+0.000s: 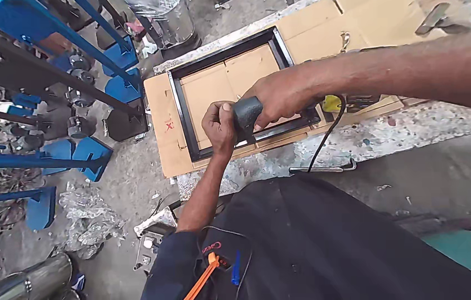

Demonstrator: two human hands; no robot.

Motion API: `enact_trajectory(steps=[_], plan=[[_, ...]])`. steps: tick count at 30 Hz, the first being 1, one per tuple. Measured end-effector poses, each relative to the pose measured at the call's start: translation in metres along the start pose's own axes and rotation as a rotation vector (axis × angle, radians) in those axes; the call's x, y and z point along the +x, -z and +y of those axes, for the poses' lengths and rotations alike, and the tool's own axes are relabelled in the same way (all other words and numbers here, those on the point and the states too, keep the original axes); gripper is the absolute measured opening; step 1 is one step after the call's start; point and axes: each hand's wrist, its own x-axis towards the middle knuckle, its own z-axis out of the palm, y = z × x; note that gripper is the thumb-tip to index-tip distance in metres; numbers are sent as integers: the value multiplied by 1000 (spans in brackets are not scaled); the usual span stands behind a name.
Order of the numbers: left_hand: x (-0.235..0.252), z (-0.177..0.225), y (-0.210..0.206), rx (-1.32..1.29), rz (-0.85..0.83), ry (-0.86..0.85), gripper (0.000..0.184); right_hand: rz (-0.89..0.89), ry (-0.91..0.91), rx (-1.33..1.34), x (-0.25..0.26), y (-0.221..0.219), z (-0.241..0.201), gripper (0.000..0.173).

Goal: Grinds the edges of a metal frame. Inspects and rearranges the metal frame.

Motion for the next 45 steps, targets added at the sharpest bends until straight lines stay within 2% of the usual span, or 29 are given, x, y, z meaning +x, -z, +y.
enact_trajectory(steps=[9, 14, 26, 30, 33, 35, 36, 37, 39, 45], plan=[[1, 0, 3, 49, 22, 7, 42, 15, 41, -22, 9, 0, 0, 26], [3, -6, 3, 8, 2, -11, 39, 27, 54, -14, 10, -3, 2, 22], [1, -10, 5, 36, 14, 28, 44, 59, 59, -14, 9, -7, 1, 27], [-1, -12, 5, -18, 14, 12, 41, 52, 42, -29, 10, -8, 1, 32], [-1, -12, 6, -14, 22, 23, 39, 104, 70, -54, 9, -10, 3, 43], [-1, -13, 6, -6, 31, 30, 39, 238, 132, -183, 2, -14, 3, 70], [-1, -13, 6, -2, 37, 26, 39, 304, 168, -270, -2, -17, 2, 78], [-1, -13, 6, -2, 41, 19, 38, 371, 212, -346, -4, -21, 4, 76], [-2, -13, 5, -12, 47, 15, 36, 458, 272, -422, -5, -29, 8, 60], [-2, -15, 4, -10, 43, -10, 35, 451, 224, -420, -11, -31, 4, 39]])
